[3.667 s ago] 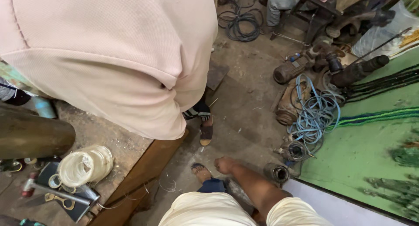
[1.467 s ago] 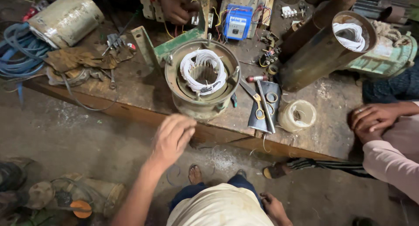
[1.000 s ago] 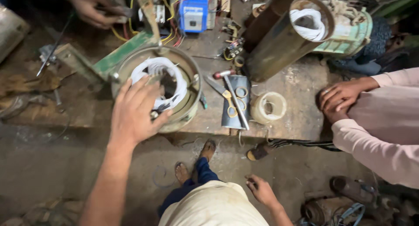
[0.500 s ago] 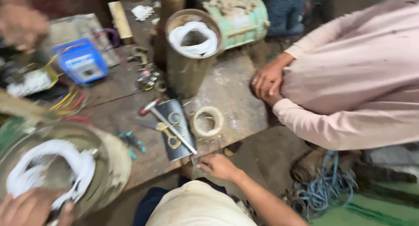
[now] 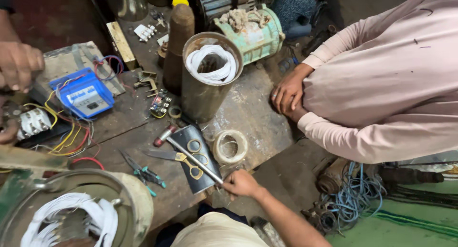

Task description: The person works on a motor stator assembly, using a hammer to tap a metal ring into place and then winding white wire around the stator core. They adjust the stator and use tools to secure components while another person assists with wiring nearby.

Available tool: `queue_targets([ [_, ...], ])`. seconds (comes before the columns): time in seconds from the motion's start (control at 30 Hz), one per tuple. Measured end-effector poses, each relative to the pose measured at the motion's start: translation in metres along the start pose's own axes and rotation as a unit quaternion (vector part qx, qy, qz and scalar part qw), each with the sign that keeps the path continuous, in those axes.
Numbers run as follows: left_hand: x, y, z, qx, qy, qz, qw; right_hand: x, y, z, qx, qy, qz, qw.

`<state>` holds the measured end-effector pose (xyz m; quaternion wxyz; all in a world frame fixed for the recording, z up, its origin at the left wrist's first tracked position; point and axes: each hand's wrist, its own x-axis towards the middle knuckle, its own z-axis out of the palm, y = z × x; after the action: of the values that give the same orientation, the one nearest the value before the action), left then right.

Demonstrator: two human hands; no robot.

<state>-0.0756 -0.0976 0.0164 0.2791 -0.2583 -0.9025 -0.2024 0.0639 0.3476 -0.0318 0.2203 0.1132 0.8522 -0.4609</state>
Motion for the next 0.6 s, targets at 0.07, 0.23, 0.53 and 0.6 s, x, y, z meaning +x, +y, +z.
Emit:
queue_targets([
  [0.07,-0.011,0.002,0.005,-0.012,0.003,-0.006,1.0,0.0,0.002,-0.006,0.028,-0.009,0.031,0.999],
  [0.23,-0.024,0.011,0.026,-0.041,0.026,-0.009,0.999,0.003,0.004,-0.026,0.121,-0.01,0.101,0.988],
  [0.53,0.009,0.058,0.021,-0.067,-0.036,-0.037,0.996,-0.001,0.005,-0.046,0.149,0.076,0.084,0.982],
  [0.6,0.022,0.071,0.016,-0.069,-0.026,-0.027,0.997,-0.003,0.004,-0.047,0.177,0.1,0.095,0.974],
])
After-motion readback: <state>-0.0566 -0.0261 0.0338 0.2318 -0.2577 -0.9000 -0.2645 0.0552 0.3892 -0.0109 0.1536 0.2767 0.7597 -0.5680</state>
